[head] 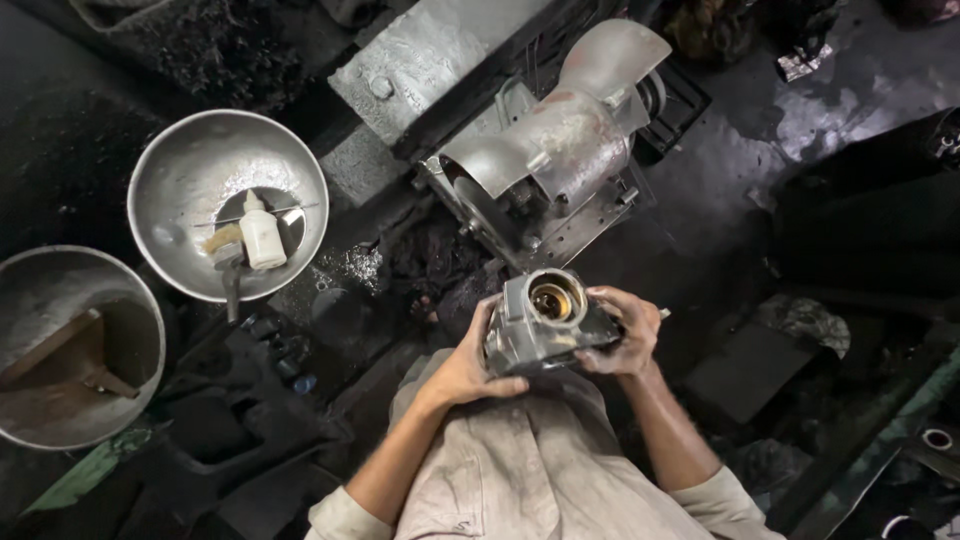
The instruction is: The person holds a metal engine block and repeatedly presses its surfaces against a rotating bench grinder wheel. The person rotates and repositions the block to grind different edges and faces, then briefly inspects the surfaces before continuing.
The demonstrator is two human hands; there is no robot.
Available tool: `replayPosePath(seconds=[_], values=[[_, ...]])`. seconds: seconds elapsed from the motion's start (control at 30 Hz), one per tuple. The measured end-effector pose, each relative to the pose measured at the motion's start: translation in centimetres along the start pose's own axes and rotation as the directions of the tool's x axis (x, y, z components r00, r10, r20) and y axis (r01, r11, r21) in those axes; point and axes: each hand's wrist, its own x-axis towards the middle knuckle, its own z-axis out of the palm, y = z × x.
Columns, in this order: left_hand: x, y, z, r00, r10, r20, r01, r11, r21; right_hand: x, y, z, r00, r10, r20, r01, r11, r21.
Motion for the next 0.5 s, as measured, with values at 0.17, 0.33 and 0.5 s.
replayPosePath(seconds=[0.17, 0.33, 0.5], values=[[-0.5, -4.4, 0.6, 0.983, -0.112, -0.145, 0.076, 0.97, -0.232, -1.3, -0.6, 1.8, 0.907, 0.407, 0.106, -0.419, 0.896, 0.145], [1.8, -4.6, 0.8, 0.891, -0.332, -0.309, 0.157, 0.865, -0.476, -0.3, -0.6, 3.8, 0.785, 0.616, 0.073, -0.612, 0.788, -0.065], [3.4, -3.3, -0.8, 0.816, -0.554, -0.163, 0.253, 0.597, -0.761, 2.1, -1.9, 4.8, 0.639, 0.769, 0.025, -0.758, 0.635, -0.152]])
